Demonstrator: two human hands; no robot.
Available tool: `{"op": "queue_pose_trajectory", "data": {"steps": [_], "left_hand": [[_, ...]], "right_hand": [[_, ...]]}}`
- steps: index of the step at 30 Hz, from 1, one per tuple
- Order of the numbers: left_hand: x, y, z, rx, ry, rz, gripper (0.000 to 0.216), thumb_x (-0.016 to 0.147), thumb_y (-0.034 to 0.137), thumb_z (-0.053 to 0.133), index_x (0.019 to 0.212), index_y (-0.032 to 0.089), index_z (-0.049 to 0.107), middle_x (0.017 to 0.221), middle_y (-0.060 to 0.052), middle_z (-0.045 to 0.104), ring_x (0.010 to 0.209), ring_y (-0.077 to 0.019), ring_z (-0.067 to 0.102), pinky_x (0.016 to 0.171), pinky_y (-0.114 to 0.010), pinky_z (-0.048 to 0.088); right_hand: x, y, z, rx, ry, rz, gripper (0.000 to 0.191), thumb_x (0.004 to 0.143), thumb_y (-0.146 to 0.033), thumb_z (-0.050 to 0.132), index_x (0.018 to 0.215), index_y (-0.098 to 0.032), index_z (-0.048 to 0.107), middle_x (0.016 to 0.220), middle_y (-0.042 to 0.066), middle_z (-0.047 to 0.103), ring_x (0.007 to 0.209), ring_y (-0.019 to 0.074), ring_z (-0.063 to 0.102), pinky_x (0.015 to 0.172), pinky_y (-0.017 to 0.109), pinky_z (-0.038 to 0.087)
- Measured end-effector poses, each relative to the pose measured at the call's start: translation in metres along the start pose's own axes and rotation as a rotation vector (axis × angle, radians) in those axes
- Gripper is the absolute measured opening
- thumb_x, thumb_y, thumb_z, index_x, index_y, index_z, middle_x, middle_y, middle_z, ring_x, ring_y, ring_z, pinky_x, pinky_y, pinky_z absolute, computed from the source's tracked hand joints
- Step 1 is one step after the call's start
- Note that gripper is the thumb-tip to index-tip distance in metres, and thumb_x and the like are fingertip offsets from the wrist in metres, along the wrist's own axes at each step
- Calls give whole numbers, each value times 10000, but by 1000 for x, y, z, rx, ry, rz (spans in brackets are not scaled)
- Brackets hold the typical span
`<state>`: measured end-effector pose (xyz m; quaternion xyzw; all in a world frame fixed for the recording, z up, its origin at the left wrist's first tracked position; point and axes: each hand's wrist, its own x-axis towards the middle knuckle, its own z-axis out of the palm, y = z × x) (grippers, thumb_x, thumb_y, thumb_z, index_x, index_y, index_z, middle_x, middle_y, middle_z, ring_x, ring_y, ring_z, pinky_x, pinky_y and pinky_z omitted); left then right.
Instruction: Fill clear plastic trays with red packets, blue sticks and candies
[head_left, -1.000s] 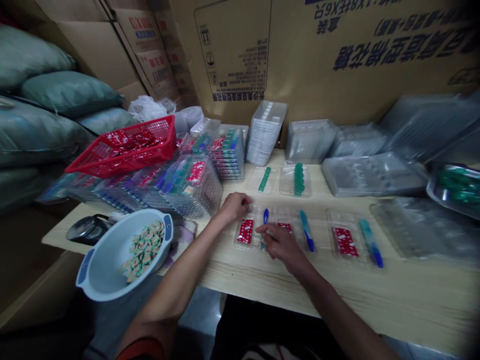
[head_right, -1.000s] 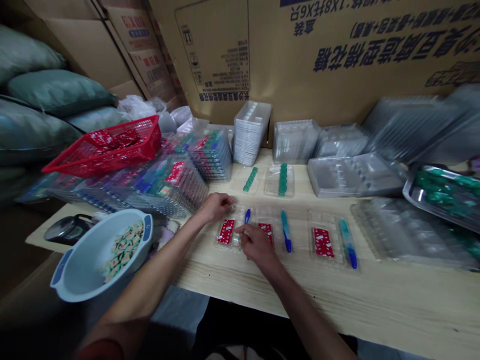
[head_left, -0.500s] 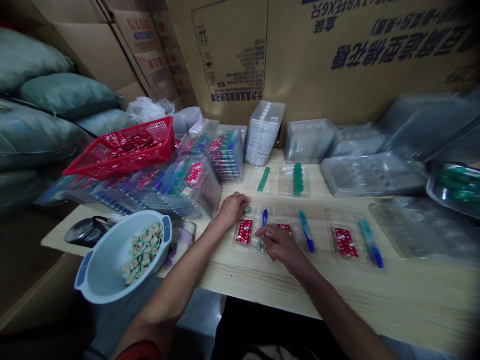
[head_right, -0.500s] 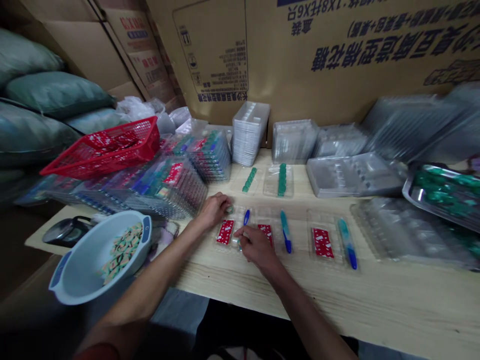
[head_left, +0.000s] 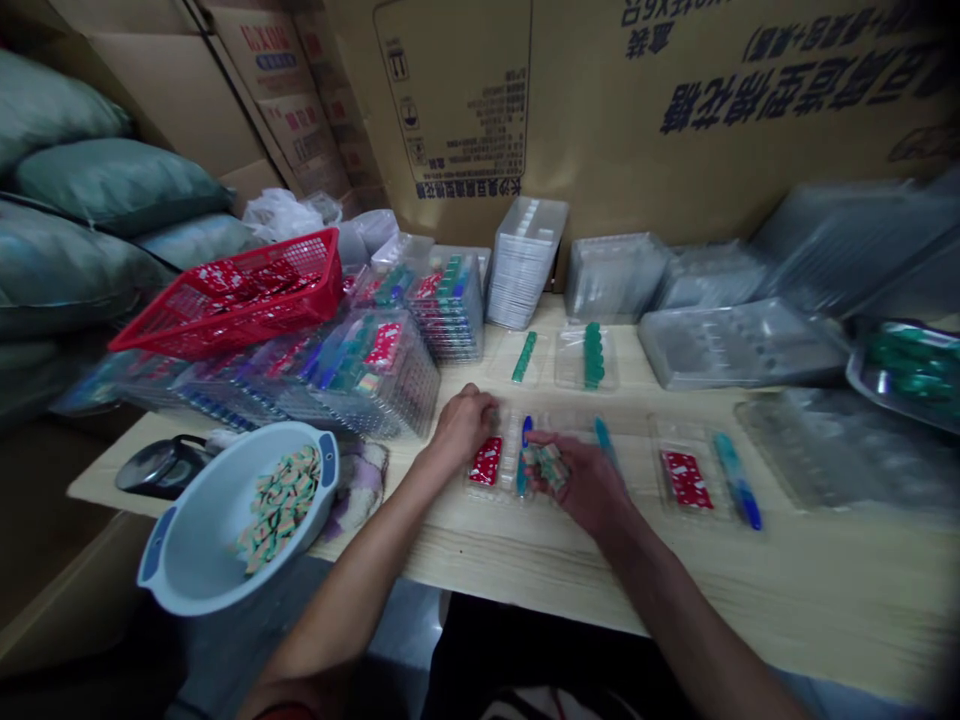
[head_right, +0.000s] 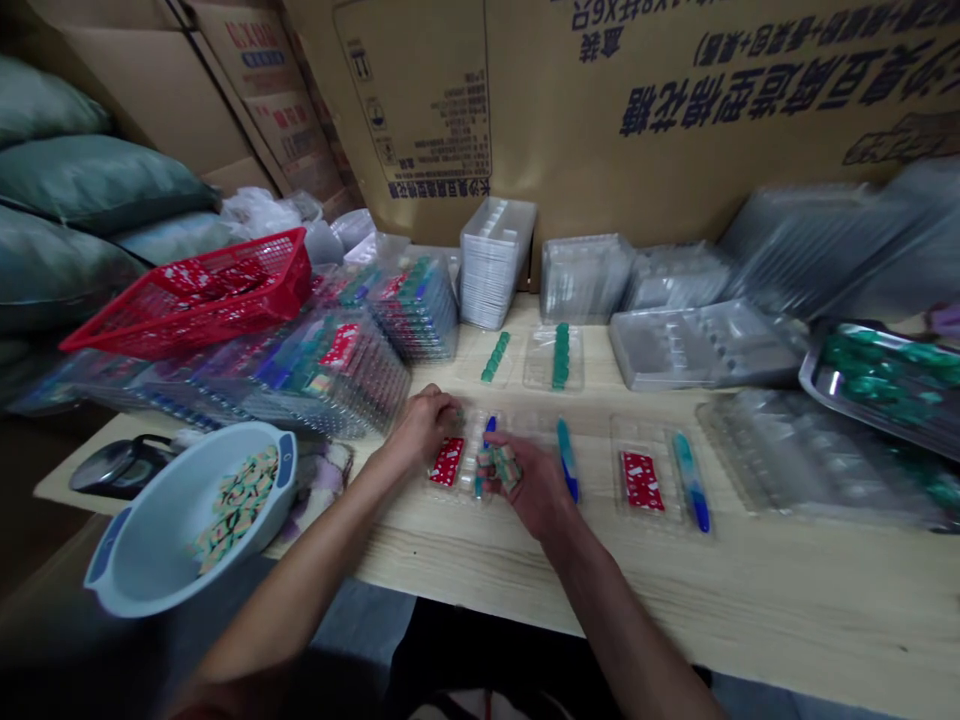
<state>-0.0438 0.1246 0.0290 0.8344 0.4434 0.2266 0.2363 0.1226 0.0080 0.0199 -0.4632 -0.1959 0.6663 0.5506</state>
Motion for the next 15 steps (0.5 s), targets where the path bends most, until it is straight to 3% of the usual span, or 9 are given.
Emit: {"op": "queue_pose_trajectory", "data": {"steps": [3,5,7,10,15], "left_hand": [[-14,29,5,-131,-43,56,225,943,233,543,1017,194,752,924,-65,670,868,-193,627,801,-281,465],[-20,44,10,-154,-130,66,211,908,303,633,1059,210,747,938,-59,651,867,-197,626,771,-277,469],[-23,53,16,-106,-143,26,211,857,263,694,1053,205,742,968,-60,625,862,-196,617,751,-278,466],[-20,55,21,-84,-94,-35,122,813,150,696,926,184,727,952,-49,614,828,-176,605,735,-270,459],[-14,49,16,-164,-30,-19,73,795,114,676,824,181,685,841,-11,644,761,-152,595,720,-261,447]], "right_hand": [[1,-12,-6,248,-19,94,312,724,-390,631,924,-162,702,830,114,705,787,273,674,650,371,554],[3,-15,-9,314,-24,95,272,747,-366,593,893,-164,701,884,130,715,815,278,668,668,384,564],[6,-14,-9,338,-42,83,251,769,-358,571,877,-170,698,928,139,720,833,283,662,681,396,574],[8,-11,-11,355,-72,74,250,807,-331,541,907,-168,702,960,133,725,860,285,666,718,403,587],[11,-13,-16,395,-101,67,290,832,-254,525,1007,-113,709,937,132,734,871,261,690,830,396,587]]}}
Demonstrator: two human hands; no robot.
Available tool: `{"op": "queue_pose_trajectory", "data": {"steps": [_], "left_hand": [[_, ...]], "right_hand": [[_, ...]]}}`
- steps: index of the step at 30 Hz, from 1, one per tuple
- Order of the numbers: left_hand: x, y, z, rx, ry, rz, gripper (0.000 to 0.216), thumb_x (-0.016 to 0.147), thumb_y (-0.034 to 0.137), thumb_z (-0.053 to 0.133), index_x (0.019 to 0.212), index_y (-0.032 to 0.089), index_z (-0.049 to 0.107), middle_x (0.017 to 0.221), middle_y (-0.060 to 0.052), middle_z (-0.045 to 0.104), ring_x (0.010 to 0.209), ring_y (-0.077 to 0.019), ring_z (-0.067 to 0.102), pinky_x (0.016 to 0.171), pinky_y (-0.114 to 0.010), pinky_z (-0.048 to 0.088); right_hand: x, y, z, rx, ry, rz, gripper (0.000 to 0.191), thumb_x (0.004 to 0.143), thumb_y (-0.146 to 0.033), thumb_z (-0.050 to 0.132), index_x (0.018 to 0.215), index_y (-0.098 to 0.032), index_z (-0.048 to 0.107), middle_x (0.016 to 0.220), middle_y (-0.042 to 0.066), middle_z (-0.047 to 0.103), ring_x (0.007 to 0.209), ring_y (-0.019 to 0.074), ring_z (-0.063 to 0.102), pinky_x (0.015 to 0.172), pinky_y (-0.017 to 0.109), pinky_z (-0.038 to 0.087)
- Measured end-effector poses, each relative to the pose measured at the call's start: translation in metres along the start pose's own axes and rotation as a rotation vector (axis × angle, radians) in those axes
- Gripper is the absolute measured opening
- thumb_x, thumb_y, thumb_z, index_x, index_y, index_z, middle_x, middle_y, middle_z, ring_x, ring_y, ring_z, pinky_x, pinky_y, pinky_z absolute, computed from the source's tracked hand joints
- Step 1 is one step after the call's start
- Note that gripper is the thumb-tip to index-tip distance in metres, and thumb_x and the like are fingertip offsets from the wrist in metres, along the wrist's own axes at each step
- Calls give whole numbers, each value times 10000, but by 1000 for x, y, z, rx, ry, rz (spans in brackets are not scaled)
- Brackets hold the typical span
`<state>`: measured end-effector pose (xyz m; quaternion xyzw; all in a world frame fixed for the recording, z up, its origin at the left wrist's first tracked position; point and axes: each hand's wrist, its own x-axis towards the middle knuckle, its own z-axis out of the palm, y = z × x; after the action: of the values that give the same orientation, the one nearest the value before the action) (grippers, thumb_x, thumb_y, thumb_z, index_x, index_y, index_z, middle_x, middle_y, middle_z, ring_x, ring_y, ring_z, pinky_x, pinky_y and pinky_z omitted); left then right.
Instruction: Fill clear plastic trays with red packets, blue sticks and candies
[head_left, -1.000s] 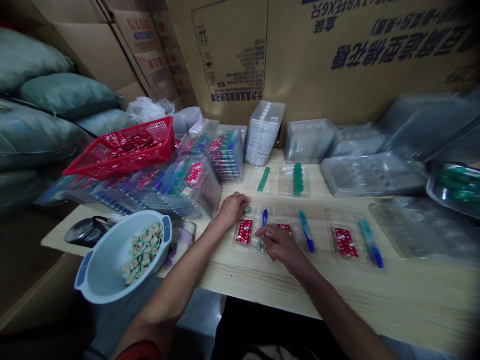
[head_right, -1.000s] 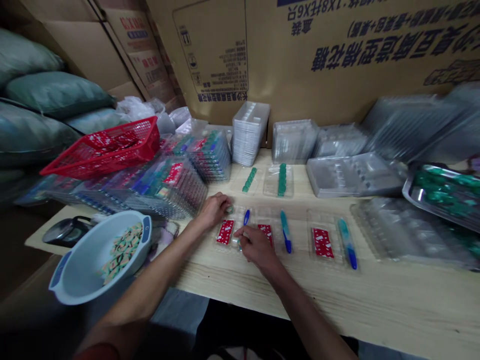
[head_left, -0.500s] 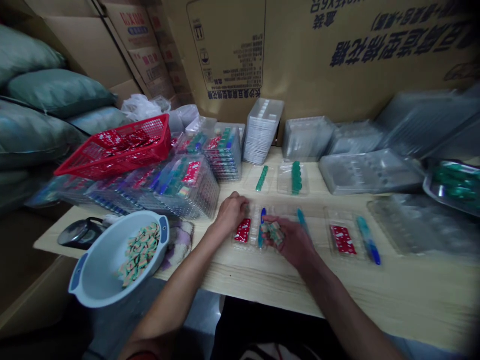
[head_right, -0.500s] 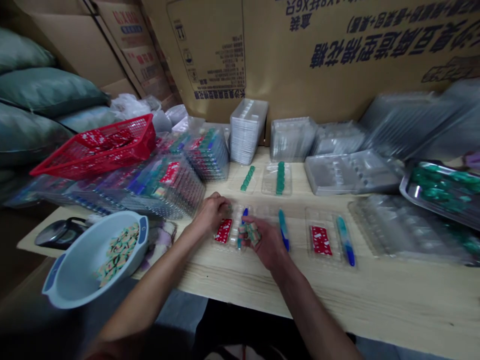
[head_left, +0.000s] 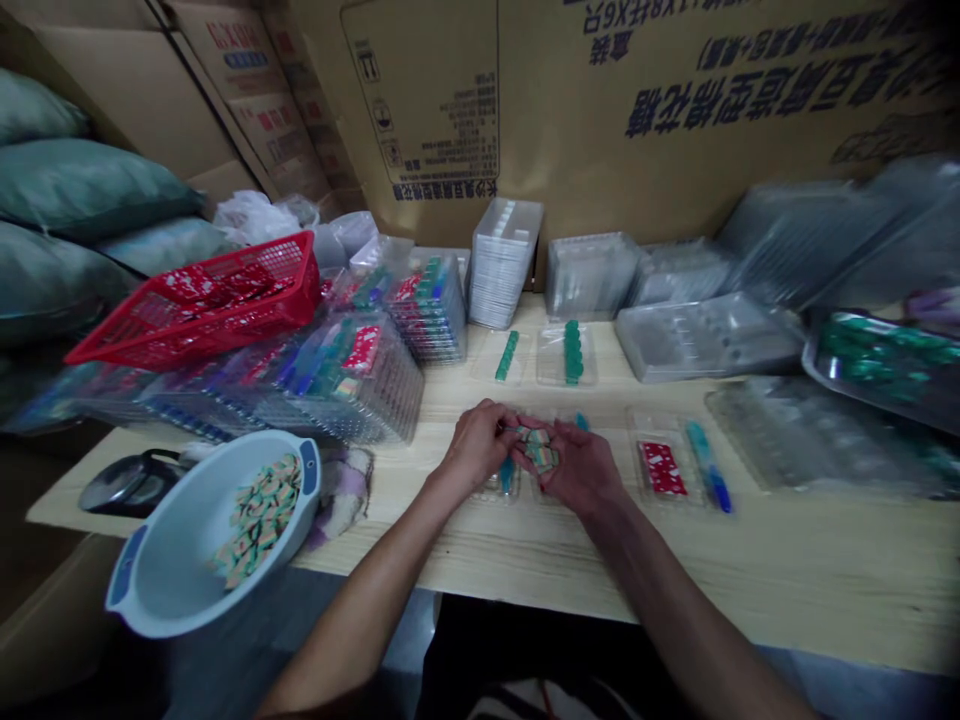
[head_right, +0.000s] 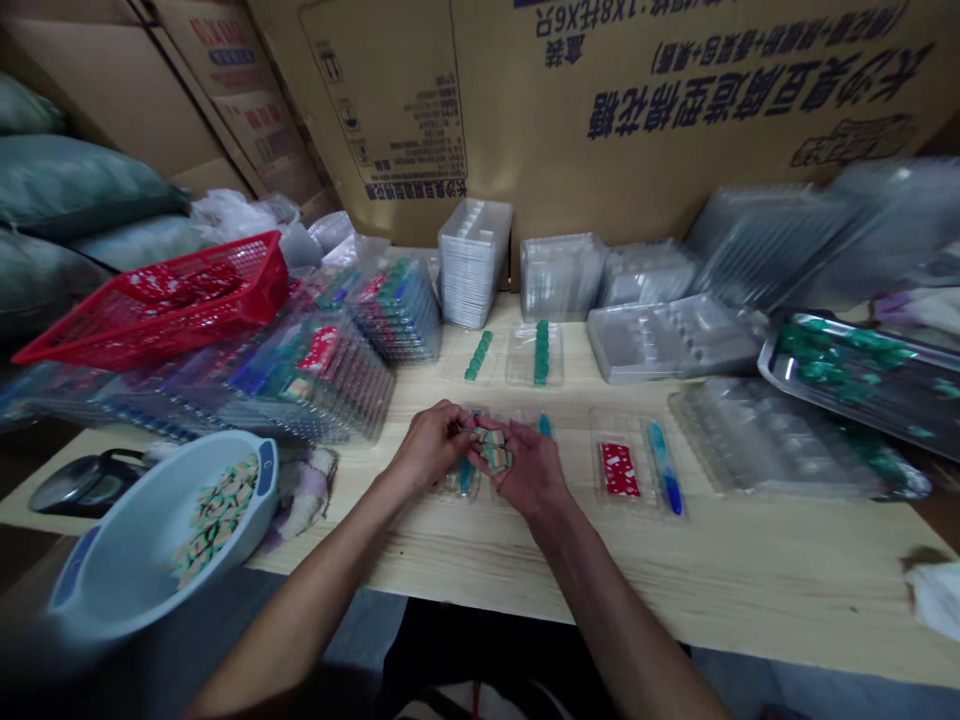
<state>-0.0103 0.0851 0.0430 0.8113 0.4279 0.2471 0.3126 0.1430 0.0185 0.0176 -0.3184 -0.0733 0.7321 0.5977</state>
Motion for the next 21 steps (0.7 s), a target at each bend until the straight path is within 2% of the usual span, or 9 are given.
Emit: {"op": "queue_pose_trajectory", "data": {"steps": [4,7,11,13,16,18,21], "left_hand": [[2,-5,-2,-207,71,-65,101,762,94,637,821,173,660,745,16,644,688,-130,585,657,-233,434],[4,-9,-3,-506,66,-103,119,741,147,670,859,154,670,700,30,628,628,-106,565,603,-208,419],[3,-12,-1,-688,-64,-188,194,703,215,728,871,116,731,649,20,639,562,-88,525,567,-206,401],[1,-13,0,-708,-112,-216,217,686,210,739,878,111,756,652,7,661,559,-90,529,563,-207,401],[-2,-13,3,-765,-140,-222,331,667,147,723,995,124,768,737,-15,718,608,-107,588,594,-210,438],[-5,-14,5,-748,-69,-219,351,677,104,689,1019,131,765,796,-30,744,656,-121,625,629,-217,466],[-8,-11,8,-589,93,-203,248,749,108,644,954,140,780,840,-45,766,723,-144,659,680,-233,489]], "right_hand": [[-1,-4,7,22,6,2,264,817,-207,533,965,-93,719,896,149,734,876,259,699,813,380,592],[-3,-5,15,-55,70,-20,208,736,-152,591,899,-124,716,826,113,720,731,203,670,632,281,571],[-5,-1,20,-294,97,-81,242,589,-177,674,830,-157,663,675,19,633,517,122,519,380,179,374],[-5,1,21,-456,124,-101,256,545,-248,684,778,-177,604,628,-7,592,467,114,463,323,178,289],[-5,3,22,-674,201,-120,278,549,-342,659,752,-205,528,584,-31,550,415,101,400,304,181,222],[-5,3,22,-736,221,-136,295,569,-373,653,763,-214,498,584,-40,539,406,90,383,319,174,202],[-4,5,23,-737,194,-140,309,572,-380,655,779,-221,488,593,-43,534,405,84,370,329,175,185]]}}
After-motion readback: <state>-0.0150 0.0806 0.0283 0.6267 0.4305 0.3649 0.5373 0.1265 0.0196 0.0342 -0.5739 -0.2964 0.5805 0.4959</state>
